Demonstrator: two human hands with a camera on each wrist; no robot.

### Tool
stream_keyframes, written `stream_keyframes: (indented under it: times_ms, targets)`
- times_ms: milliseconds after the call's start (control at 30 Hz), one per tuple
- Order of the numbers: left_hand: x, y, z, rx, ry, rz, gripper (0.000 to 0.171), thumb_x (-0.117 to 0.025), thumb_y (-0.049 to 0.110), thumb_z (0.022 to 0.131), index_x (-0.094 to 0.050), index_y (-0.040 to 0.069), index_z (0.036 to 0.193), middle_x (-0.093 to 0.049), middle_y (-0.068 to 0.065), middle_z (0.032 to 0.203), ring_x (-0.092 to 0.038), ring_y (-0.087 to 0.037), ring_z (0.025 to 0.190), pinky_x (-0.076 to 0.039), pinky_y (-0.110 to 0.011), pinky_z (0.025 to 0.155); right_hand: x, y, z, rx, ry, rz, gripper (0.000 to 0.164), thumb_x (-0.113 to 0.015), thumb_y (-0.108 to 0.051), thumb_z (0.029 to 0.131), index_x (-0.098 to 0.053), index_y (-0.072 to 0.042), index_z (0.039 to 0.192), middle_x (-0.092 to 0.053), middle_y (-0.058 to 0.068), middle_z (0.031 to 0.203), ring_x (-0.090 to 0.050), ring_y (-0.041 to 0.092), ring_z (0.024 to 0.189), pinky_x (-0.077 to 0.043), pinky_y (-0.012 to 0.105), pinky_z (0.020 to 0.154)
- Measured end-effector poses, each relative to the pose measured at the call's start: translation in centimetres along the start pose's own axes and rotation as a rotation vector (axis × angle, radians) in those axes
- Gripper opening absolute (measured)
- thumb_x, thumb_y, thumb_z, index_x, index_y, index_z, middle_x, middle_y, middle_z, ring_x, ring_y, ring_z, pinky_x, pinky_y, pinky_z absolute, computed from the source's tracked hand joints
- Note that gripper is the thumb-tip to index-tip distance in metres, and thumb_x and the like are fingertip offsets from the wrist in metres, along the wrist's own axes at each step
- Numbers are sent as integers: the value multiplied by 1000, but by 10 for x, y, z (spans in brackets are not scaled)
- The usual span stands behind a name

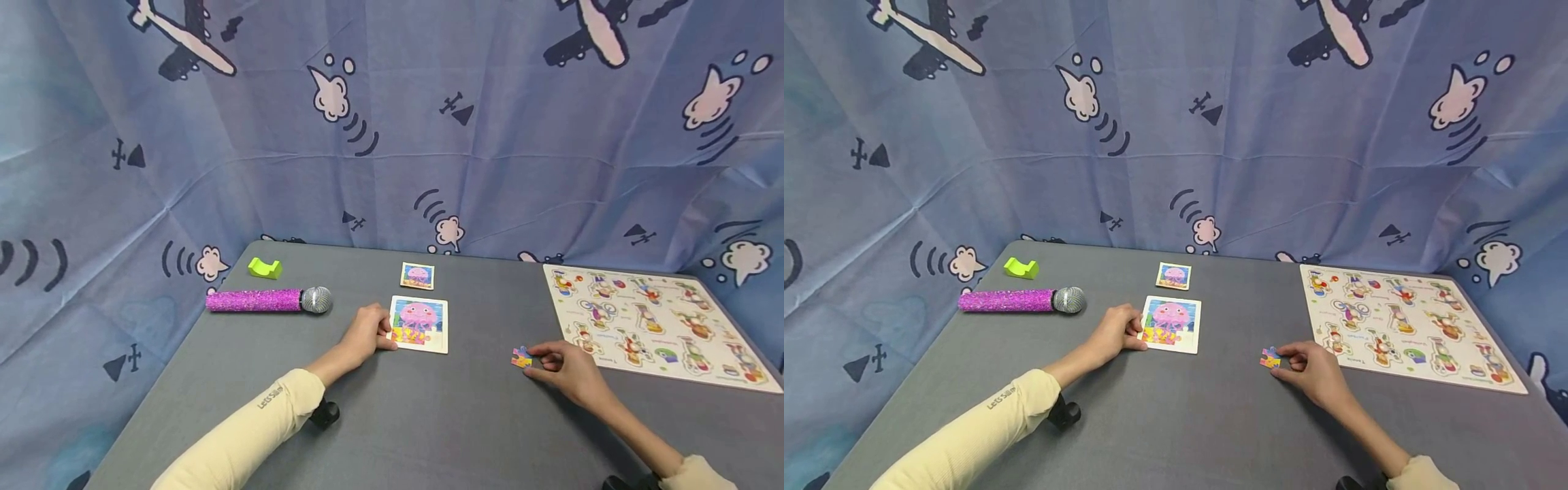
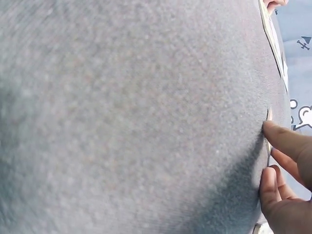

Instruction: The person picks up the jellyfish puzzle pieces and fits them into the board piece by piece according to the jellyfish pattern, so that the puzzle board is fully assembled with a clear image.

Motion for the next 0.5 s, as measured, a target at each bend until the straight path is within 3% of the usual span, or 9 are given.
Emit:
stream_keyframes:
  times_ms: [167, 300, 400, 500]
  targets:
    - [1, 1, 0, 3, 5, 7, 37, -89, 4, 55, -54, -2, 66, -48, -9, 66, -47, -14, 59, -37, -18, 54, -1, 1, 0, -4, 2, 35, 27, -83, -8, 71, -71, 1, 94, -67, 8, 88, -57, 4, 71, -49, 18, 62]
    - [-1, -4, 0, -40, 17, -12, 39, -90, 6, 55, -53, 0, 65, -46, -6, 65, -45, -11, 58, -39, -21, 53, 0, 2, 1, 13, 7, 80, 28, -82, -6, 71, -69, 2, 94, -67, 7, 86, -57, 2, 70, -49, 18, 61]
    - [-5, -14, 0, -89, 34, -26, 40, -90, 12, 56, -51, 5, 64, -44, -2, 65, -44, -9, 57, -39, -22, 52, 3, 5, 3, 19, -21, 186, 29, -80, -3, 73, -66, 5, 97, -67, 10, 86, -59, 0, 70, -51, 20, 60]
    - [-6, -16, -1, -105, 41, -27, 41, -90, 14, 57, -50, 7, 64, -42, 0, 65, -43, -9, 56, -39, -22, 51, 5, 9, 5, -9, -78, 360, 31, -77, 0, 76, -63, 11, 102, -68, 15, 89, -63, 2, 72, -53, 22, 61]
Point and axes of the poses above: each hand's wrist, its own z-axis towards the middle knuckle, its own x-axis out of the back of the hand, y = z × x, the point moved 3 cm from there along z, towards the middle knuckle
